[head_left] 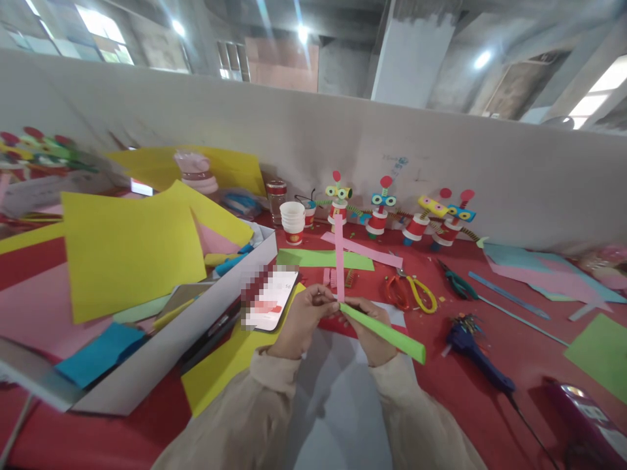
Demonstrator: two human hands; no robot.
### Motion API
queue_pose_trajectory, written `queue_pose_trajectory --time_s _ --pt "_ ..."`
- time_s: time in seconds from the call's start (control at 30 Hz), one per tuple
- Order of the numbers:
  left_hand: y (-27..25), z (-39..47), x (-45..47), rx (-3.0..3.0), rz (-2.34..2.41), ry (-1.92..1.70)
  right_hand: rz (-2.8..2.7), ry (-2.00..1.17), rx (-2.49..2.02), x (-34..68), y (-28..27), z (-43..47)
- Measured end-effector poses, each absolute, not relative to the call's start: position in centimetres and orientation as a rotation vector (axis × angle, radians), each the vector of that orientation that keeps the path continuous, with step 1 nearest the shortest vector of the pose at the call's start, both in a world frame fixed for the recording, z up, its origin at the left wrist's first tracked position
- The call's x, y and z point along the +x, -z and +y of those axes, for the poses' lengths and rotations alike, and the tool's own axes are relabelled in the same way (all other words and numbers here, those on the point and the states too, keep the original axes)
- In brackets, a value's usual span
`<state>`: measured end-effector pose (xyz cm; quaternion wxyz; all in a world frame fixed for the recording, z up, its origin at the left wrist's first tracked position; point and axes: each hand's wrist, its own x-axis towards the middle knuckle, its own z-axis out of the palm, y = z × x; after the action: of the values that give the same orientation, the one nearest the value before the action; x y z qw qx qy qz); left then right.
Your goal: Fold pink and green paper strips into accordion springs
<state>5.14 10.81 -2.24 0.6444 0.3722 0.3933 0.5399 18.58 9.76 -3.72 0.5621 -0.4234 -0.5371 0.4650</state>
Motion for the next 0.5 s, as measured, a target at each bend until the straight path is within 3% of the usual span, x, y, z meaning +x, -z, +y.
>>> queue_pose_trajectory --time_s 0.5 --pt "1.8 10.5 6.3 0.643 0.850 -1.224 -1.065 -1.031 -1.134 18.5 3.2 9.8"
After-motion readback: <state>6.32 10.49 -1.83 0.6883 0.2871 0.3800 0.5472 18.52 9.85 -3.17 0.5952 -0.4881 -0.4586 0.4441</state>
